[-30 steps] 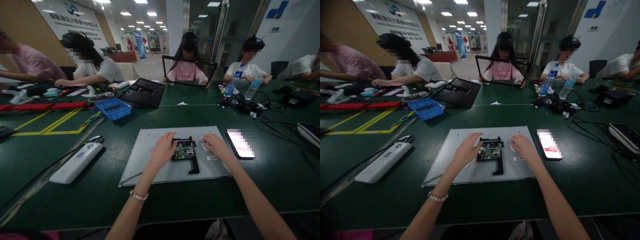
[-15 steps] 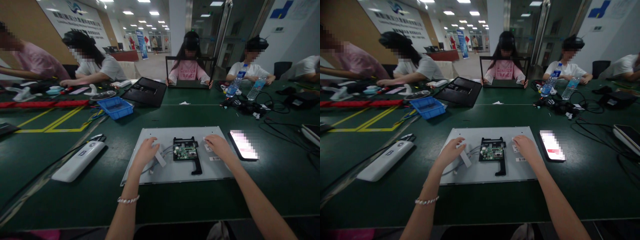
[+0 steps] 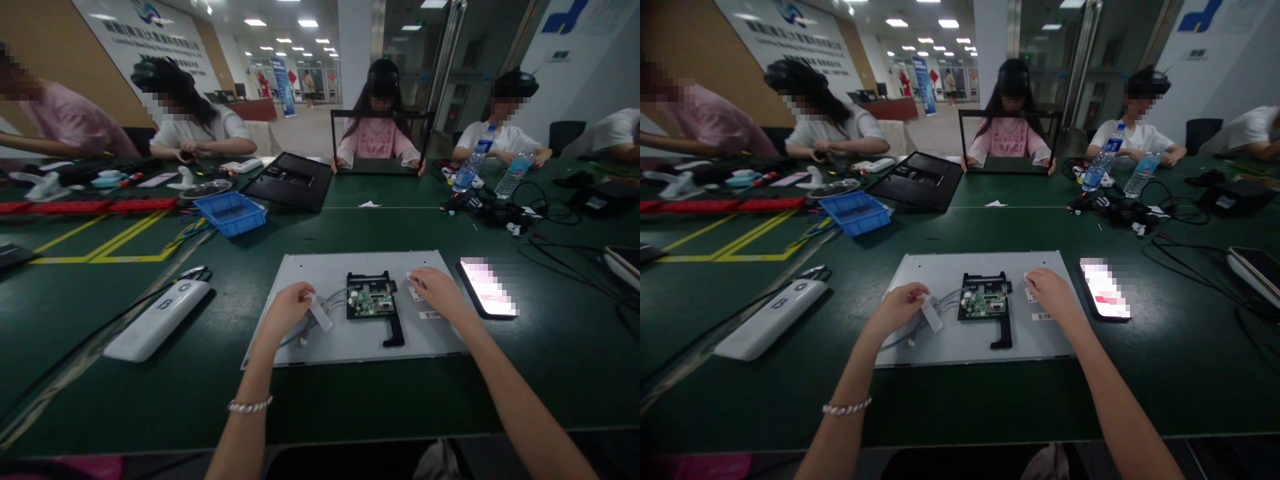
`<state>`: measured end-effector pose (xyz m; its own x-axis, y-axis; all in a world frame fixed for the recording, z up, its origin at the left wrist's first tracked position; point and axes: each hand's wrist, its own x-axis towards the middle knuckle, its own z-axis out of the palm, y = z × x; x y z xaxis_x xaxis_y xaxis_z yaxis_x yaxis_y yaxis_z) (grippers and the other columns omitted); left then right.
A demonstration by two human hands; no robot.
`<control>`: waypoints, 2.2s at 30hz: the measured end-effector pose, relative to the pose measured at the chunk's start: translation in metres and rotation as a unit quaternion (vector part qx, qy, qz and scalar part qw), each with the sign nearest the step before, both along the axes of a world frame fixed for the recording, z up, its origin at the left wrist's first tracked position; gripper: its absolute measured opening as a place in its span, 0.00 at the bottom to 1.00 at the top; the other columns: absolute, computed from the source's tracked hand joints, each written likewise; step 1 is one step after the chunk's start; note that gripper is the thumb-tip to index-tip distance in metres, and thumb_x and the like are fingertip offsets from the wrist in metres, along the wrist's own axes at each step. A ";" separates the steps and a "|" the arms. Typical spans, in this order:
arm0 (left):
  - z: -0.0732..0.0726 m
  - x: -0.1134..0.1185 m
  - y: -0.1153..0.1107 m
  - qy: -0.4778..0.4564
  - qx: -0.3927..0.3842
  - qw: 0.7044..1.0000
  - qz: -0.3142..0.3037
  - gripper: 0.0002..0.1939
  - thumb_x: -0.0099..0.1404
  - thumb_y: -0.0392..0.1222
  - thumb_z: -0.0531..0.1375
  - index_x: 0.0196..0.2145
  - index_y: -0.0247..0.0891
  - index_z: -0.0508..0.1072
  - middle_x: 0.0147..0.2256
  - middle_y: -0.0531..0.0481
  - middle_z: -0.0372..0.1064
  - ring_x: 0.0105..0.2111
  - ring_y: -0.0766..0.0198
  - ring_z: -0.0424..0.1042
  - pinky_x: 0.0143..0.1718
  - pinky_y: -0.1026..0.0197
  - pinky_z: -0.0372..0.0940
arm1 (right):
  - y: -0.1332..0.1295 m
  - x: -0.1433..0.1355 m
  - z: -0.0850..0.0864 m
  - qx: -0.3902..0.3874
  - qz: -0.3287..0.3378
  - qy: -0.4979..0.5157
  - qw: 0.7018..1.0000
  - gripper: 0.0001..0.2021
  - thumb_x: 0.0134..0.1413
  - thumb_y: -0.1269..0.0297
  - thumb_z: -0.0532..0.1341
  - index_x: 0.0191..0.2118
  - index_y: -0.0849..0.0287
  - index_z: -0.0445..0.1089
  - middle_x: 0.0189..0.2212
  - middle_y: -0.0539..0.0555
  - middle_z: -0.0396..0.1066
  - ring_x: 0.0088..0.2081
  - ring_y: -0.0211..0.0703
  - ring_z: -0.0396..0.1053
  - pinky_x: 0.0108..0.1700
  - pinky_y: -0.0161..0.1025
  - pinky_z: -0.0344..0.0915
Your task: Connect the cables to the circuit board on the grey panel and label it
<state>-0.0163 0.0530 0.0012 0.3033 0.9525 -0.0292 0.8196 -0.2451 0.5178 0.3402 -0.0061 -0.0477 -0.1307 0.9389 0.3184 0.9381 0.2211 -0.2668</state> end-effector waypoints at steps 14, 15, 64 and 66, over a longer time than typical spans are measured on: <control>-0.007 -0.006 0.006 -0.030 0.044 0.998 0.041 0.12 0.57 0.36 0.52 0.34 0.40 0.73 0.33 0.49 0.73 0.35 0.60 0.71 0.39 0.61 0.62 | -0.004 0.001 0.009 -0.025 -0.021 -0.008 0.999 0.13 0.59 0.66 0.52 0.44 0.58 0.70 0.45 0.57 0.70 0.48 0.47 0.67 0.48 0.43 0.63; -0.007 -0.005 0.006 -0.028 0.042 0.998 0.044 0.12 0.57 0.36 0.52 0.34 0.40 0.73 0.33 0.49 0.73 0.36 0.60 0.71 0.39 0.62 0.62 | -0.004 0.001 0.009 -0.027 -0.021 -0.010 0.999 0.13 0.59 0.66 0.52 0.45 0.58 0.70 0.45 0.57 0.70 0.47 0.47 0.67 0.48 0.43 0.63; 0.003 0.088 -0.027 0.052 0.112 0.924 -0.362 0.28 0.61 0.44 0.59 0.58 0.41 0.57 0.58 0.45 0.56 0.57 0.55 0.57 0.57 0.52 0.53 | -0.015 0.021 0.020 -0.166 -0.073 0.292 0.939 0.08 0.48 0.63 0.59 0.34 0.57 0.73 0.32 0.53 0.74 0.34 0.44 0.72 0.34 0.40 0.70; 0.003 0.089 -0.027 0.049 0.116 0.924 -0.360 0.28 0.62 0.44 0.59 0.58 0.41 0.58 0.58 0.45 0.57 0.57 0.55 0.58 0.56 0.52 0.53 | -0.014 0.011 0.020 -0.190 -0.058 0.375 0.905 0.08 0.48 0.62 0.60 0.34 0.57 0.71 0.33 0.53 0.73 0.34 0.43 0.72 0.33 0.39 0.71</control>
